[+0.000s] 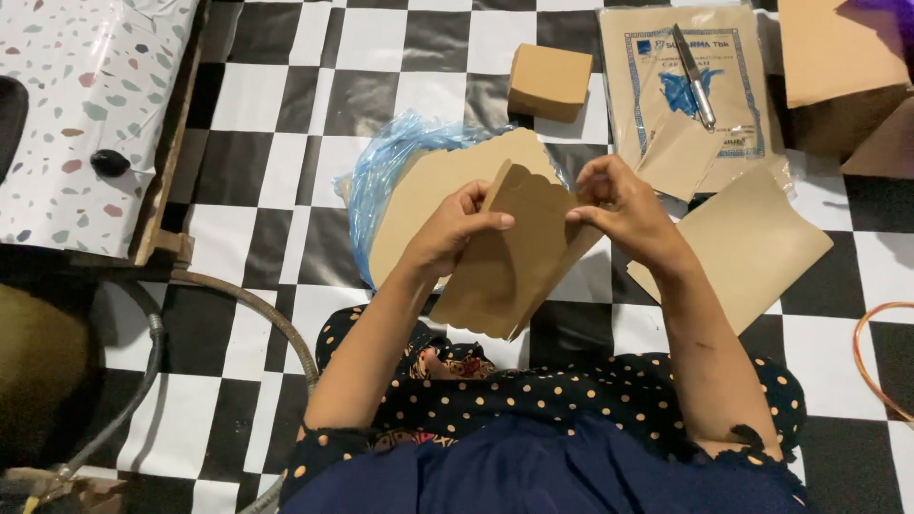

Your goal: Folding flat cardboard sheets into small rectangular boxes

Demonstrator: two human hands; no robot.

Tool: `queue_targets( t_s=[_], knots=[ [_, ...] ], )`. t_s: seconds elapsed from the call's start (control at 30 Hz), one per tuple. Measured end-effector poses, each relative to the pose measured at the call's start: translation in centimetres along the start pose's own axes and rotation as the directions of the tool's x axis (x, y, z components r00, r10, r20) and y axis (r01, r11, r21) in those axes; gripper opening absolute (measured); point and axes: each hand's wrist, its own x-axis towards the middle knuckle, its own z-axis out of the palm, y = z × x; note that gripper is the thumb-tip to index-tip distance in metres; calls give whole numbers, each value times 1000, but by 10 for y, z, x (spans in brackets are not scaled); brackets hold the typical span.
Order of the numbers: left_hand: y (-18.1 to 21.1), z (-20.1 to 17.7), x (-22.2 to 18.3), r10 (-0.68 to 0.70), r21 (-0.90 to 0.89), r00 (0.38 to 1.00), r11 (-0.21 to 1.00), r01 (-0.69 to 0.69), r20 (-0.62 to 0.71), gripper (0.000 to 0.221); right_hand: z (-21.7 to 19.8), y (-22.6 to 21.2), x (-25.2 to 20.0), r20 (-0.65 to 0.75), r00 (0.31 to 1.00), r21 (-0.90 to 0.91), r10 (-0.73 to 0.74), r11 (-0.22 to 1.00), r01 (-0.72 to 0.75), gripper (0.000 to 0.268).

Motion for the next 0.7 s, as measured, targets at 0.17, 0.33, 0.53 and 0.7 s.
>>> queue_targets(
  t_s=[0.17,0.33,0.53,0.7],
  knots=[
    [-7,3,4,23,-110,990,993,-38,-138,41,11,3,-1,-154,975,-65,-159,986,151,24],
    [-4,12,-1,175,-53,959,980,-191,-224,51,18,-1,2,-153,909,-394,-388,867,305,28],
    [-10,25,-4,300,56,921,954,-295,-249,32,36,-7,14,-123,807,-452,-578,756,473,48],
    [-20,19,-6,521,416,817,819,-396,-247,12,36,-3,18,-250,932,-20,-262,964,265,13]
  ],
)
